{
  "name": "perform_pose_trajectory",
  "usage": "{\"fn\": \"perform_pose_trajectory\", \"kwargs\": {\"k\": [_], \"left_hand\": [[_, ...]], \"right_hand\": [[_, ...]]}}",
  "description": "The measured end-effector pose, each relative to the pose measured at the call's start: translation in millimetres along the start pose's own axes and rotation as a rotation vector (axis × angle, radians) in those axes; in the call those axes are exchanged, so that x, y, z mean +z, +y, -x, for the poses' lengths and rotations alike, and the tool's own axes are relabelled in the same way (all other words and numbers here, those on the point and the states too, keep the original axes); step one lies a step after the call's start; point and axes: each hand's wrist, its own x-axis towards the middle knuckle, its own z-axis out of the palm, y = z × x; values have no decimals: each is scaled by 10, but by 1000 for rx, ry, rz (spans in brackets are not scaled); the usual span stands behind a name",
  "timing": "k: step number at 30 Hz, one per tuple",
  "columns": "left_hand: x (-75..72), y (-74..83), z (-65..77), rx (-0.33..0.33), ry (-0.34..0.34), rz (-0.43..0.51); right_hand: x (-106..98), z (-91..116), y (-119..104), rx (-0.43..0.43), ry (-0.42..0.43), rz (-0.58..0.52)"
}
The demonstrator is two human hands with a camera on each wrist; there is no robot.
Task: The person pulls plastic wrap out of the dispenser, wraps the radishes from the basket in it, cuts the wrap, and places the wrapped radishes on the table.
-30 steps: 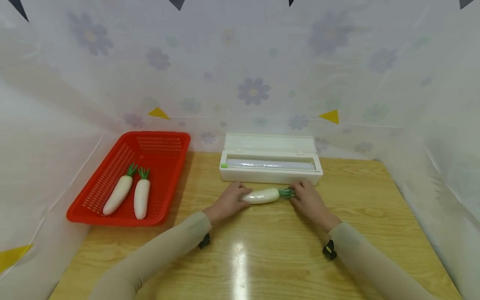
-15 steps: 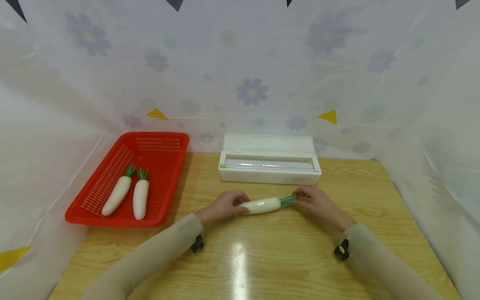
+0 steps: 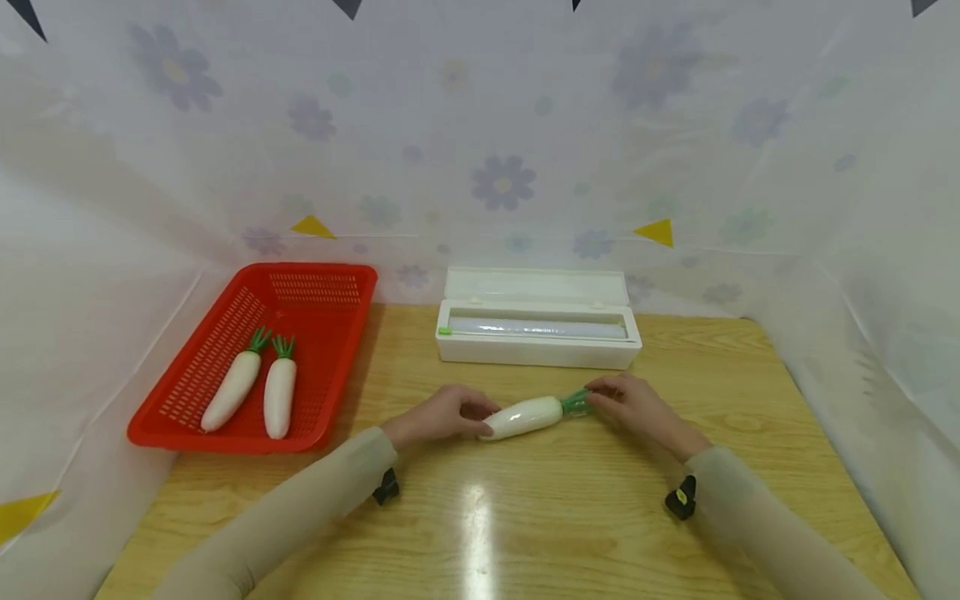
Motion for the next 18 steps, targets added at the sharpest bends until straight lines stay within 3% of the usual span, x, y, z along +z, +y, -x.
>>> {"fn": "perform_pose_trajectory", "kwargs": {"k": [6,18], "left_hand": [[13,17,37,-16,-106,84],[159,25,67,-64,-81,195]], "right_hand": [[14,-49,-26,6,51,-5],[60,-6,-118,111,176,-18]]}}
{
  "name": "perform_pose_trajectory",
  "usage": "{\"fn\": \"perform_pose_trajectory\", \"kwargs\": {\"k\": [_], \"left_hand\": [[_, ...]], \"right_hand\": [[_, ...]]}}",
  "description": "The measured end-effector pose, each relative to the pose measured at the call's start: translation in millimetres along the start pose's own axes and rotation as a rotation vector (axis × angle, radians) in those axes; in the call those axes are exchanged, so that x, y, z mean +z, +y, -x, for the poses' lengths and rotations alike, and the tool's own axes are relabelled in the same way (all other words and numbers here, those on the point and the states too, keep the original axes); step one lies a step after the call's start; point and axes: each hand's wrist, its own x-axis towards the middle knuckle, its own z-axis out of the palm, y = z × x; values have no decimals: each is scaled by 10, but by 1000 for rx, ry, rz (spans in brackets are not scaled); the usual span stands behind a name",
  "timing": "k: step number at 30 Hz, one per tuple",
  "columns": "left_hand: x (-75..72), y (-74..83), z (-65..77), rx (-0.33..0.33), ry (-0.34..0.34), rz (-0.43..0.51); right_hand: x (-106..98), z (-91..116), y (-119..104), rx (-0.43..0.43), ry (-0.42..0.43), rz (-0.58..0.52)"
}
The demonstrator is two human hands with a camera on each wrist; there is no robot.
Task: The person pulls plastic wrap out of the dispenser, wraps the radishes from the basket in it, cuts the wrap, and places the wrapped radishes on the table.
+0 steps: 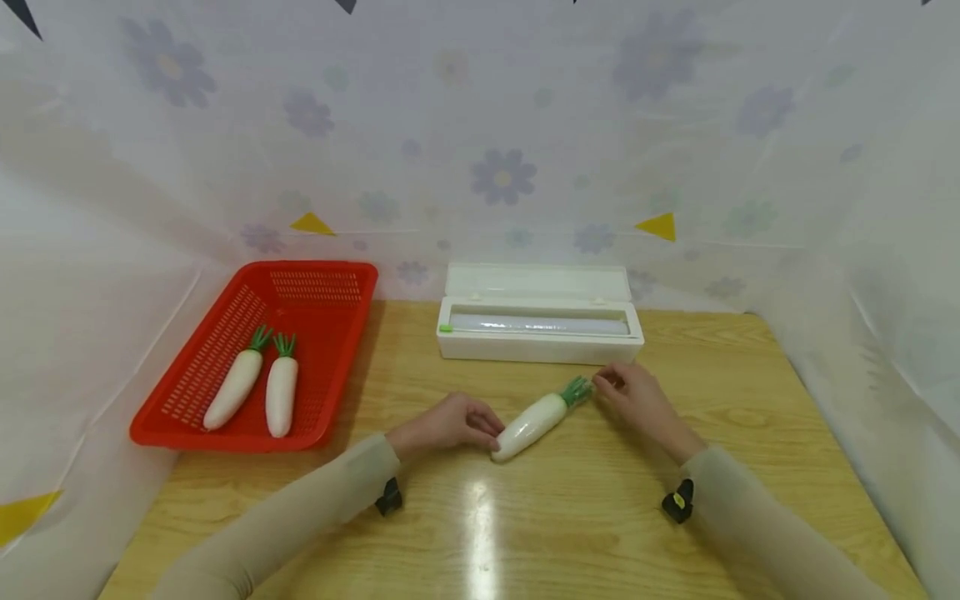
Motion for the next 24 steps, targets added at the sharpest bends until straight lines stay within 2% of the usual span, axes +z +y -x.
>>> {"fn": "perform_pose_trajectory", "kwargs": {"k": [3,7,14,19,24], "left_hand": [[79,4,-2,-25,-9,42],[179,17,-20,-36,-1,77],[365,100,-46,-32,5,117],[526,165,-84,-16,8,129],[637,196,-116,4,25,99]], "right_hand": [[3,99,-49,9,-12,18],[45,243,-149,4,-69,44],[223,451,-340,38,-167,11],[320,530,-448,96,-172,-54],[326,554,-548,125,-158,-43]]}}
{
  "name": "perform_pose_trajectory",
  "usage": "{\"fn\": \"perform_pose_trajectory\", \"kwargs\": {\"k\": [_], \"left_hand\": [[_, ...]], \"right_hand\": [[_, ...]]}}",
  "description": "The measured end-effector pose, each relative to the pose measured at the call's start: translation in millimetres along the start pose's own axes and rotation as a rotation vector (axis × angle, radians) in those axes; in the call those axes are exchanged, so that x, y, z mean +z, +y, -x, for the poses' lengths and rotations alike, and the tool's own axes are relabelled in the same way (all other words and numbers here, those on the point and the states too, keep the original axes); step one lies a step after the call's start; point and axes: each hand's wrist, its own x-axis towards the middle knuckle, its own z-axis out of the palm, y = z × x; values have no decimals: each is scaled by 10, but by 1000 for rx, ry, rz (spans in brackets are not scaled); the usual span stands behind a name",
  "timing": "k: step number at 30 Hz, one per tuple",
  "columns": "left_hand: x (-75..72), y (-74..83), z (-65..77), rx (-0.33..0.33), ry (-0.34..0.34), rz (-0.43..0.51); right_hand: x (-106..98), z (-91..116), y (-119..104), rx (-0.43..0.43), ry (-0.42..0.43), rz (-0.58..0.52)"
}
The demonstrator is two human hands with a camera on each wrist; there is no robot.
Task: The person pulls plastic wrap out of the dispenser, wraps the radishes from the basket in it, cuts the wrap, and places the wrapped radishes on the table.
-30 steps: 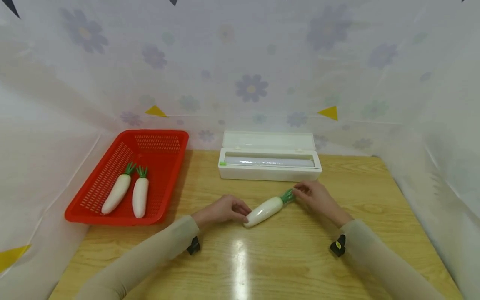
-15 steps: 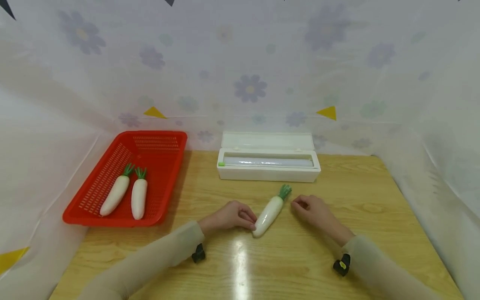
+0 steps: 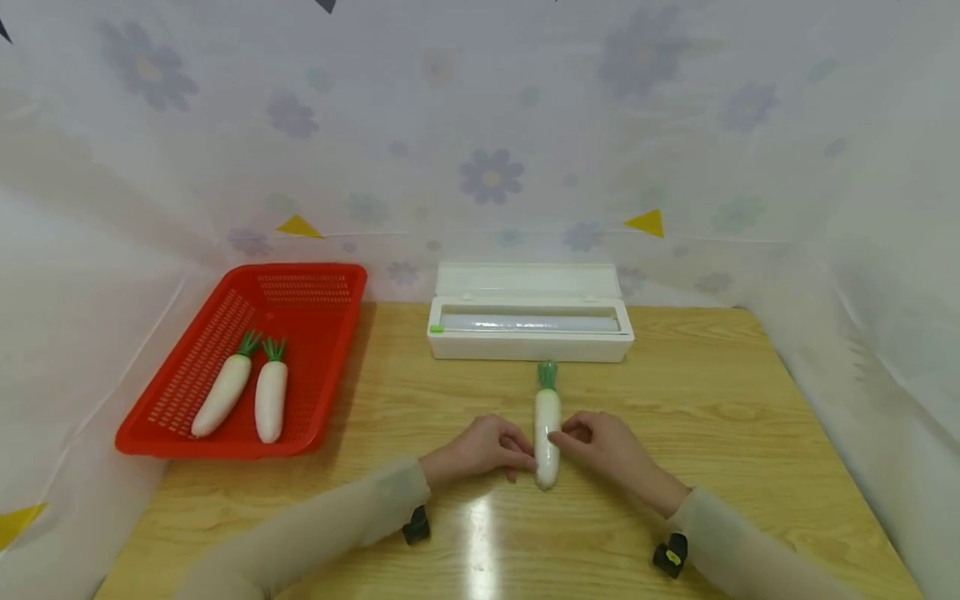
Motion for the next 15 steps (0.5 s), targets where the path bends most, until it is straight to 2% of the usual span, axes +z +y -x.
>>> {"fn": "perform_pose_trajectory", "kwargs": {"k": [4,9,15], "left_hand": [[37,2,-18,7,18,-20],[34,-2,-46,55,39,-126],[-120,-43,-13,94,71,-241]], "right_hand": [[-12,13,-75,59,-1,19],[14,13,-128,129,-21,43],[40,-17,-180,183,-8,80]]}}
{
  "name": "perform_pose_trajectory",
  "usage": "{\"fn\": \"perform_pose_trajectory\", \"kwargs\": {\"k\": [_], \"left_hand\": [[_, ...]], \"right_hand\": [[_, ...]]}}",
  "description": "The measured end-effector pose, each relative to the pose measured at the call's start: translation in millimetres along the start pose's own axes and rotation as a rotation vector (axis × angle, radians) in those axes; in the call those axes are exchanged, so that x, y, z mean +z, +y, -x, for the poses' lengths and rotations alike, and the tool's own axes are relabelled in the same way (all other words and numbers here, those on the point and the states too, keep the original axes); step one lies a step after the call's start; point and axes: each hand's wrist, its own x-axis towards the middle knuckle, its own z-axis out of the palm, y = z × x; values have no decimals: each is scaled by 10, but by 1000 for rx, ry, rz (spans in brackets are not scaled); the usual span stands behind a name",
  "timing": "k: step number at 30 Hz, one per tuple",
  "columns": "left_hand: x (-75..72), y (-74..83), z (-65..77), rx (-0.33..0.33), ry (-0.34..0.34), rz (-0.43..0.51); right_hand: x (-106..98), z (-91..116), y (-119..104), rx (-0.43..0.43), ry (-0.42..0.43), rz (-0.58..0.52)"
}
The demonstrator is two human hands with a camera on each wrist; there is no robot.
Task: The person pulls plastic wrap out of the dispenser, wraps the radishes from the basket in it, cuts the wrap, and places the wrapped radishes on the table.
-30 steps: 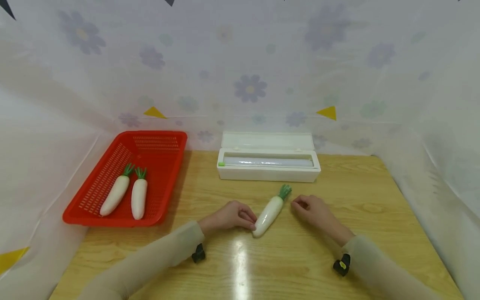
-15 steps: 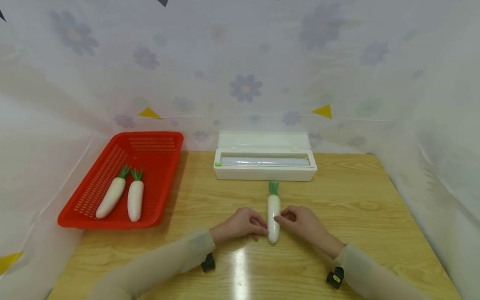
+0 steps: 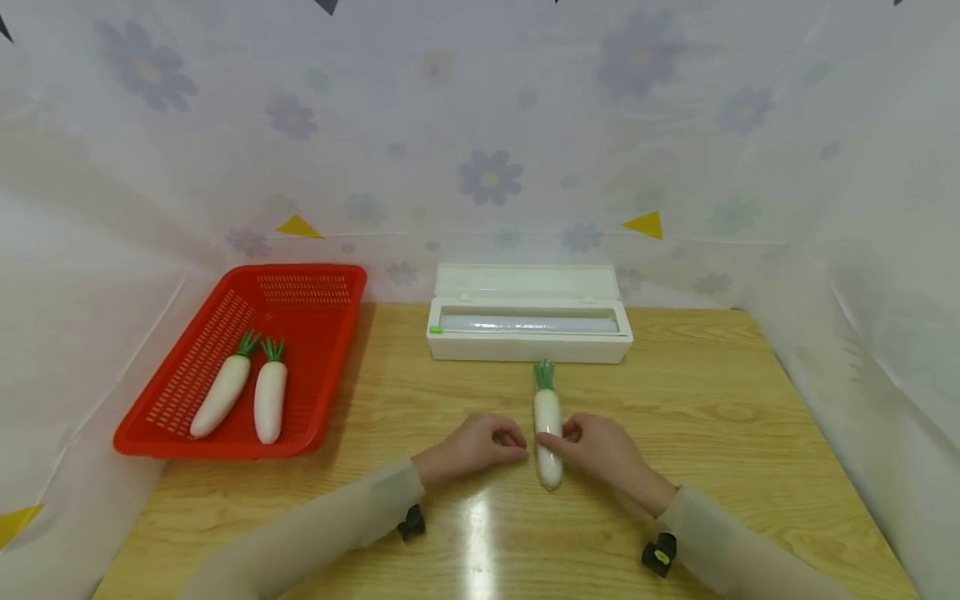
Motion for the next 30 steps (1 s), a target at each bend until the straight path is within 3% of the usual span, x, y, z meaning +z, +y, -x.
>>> {"fn": "perform_pose_trajectory", "kwargs": {"k": [13,22,30], "left_hand": [[-494,-33,88,6,256,-342],[-598,-61,157,19,315,-478],[-636,-96,189,-38,329,-502]], "right_hand": [[-20,21,-85,-13,16,29],[-117,132,-84,-89,59,112],[-484,214,-61,-119,115,173]]}}
